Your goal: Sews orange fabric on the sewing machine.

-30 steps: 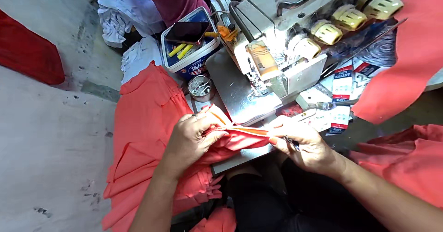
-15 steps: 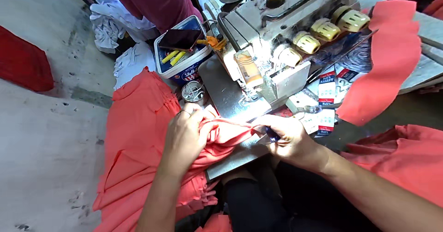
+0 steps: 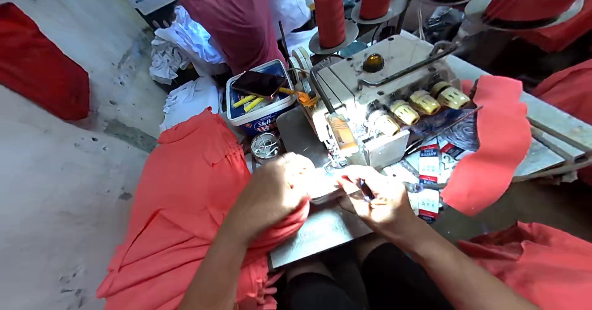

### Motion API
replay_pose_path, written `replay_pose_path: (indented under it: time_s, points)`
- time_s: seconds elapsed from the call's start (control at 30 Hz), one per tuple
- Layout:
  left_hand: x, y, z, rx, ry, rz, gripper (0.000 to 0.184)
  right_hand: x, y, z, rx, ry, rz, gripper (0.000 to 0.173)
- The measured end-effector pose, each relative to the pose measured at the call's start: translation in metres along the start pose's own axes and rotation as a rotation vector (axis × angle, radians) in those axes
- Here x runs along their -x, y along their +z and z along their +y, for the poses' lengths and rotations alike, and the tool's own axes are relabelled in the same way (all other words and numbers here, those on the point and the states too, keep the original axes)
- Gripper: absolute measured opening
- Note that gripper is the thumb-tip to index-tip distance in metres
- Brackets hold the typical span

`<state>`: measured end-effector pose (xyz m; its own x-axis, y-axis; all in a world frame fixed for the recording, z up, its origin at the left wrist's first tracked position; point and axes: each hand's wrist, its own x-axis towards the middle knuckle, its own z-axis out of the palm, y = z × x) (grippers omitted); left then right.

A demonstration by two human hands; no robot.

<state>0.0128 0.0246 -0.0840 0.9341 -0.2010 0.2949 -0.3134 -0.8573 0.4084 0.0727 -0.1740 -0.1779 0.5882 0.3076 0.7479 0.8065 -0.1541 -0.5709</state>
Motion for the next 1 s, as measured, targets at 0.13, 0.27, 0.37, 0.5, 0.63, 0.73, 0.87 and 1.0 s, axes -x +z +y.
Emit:
replay_pose_path:
  time_s: [0.13, 0.27, 0.37, 0.5, 0.63, 0.73, 0.87, 1.0]
  points:
    - [-0.026, -0.028, -0.017, 0.136, -0.112, 0.156, 0.014, 0.017, 0.008, 0.016, 0.155, 0.013, 0.026, 0.027]
    - [-0.046, -0.035, -0.022, 0.289, -0.104, 0.242, 0.011, 0.030, 0.013, 0.027, 0.124, -0.053, 0.042, 0.031]
    - [-0.053, -0.032, -0.026, 0.391, -0.098, 0.254, 0.011, 0.032, 0.017, 0.028, 0.087, -0.049, 0.071, 0.030]
    - [-0.057, -0.028, -0.024, 0.502, -0.089, 0.272, 0.010, 0.034, 0.020, 0.030, 0.054, -0.054, 0.091, 0.029]
    - [-0.059, -0.023, -0.022, 0.458, -0.099, 0.236, 0.011, 0.035, 0.024, 0.032, 0.050, -0.063, 0.127, 0.026]
    - [-0.048, -0.019, -0.018, 0.401, -0.039, 0.130, 0.014, 0.036, 0.023, 0.032, 0.012, -0.036, 0.121, 0.026]
    - [0.007, -0.013, 0.005, 0.245, 0.124, 0.112, 0.029, 0.028, 0.009, 0.017, -0.098, 0.135, 0.051, 0.025]
    - [0.042, -0.006, 0.020, 0.416, 0.292, 0.161, 0.017, 0.015, -0.014, -0.012, -0.315, 0.095, -0.019, 0.028]
